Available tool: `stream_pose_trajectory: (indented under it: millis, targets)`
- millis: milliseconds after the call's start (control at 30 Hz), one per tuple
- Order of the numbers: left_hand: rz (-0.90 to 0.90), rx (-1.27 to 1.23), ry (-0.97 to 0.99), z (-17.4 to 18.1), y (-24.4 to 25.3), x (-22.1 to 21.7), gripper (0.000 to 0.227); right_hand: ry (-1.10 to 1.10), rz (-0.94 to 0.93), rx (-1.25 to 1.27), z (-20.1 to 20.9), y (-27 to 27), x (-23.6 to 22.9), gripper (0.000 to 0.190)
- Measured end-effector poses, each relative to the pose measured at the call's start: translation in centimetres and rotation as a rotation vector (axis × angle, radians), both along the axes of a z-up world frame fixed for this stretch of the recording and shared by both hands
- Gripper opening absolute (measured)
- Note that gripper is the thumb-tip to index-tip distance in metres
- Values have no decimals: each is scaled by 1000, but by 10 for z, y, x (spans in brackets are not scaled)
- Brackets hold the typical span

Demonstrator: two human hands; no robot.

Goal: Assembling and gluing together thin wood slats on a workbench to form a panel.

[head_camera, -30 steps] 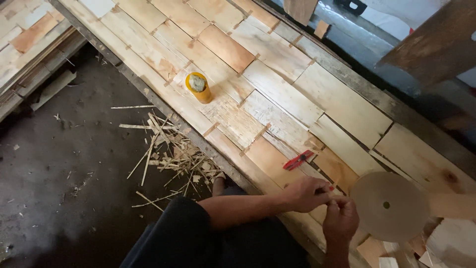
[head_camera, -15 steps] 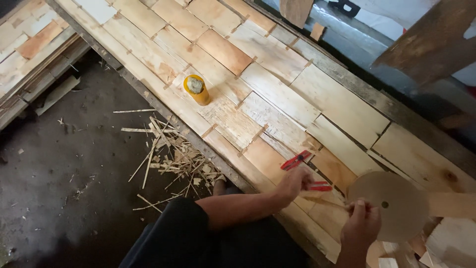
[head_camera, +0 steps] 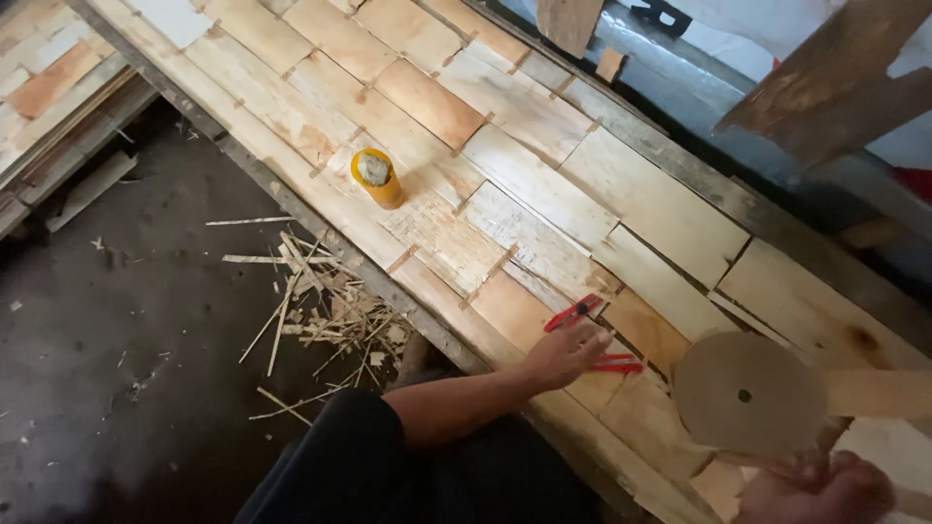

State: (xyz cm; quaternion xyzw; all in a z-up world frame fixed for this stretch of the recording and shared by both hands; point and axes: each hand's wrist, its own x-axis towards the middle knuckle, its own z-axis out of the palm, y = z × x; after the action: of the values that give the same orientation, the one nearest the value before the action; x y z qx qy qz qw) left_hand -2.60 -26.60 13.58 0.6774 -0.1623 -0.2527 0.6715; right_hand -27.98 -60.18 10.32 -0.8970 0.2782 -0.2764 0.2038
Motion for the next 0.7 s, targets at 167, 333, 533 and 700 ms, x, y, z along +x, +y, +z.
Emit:
stream_pose_trajectory:
  millis: [167, 333, 533, 700]
  targets:
    - [94, 287, -862, 24, 19, 5, 55, -7, 29, 513, 27, 50, 1, 39]
    - [70, 29, -913, 51, 42, 14, 44, -30, 88, 1025, 93, 170, 130, 57]
    - [-427, -711, -47, 87, 95, 29, 17, -118, 347, 1549, 88, 245, 187, 63]
    - [-526, -632, 220, 49, 126, 35, 8, 57, 486, 1593, 105, 285, 203, 102]
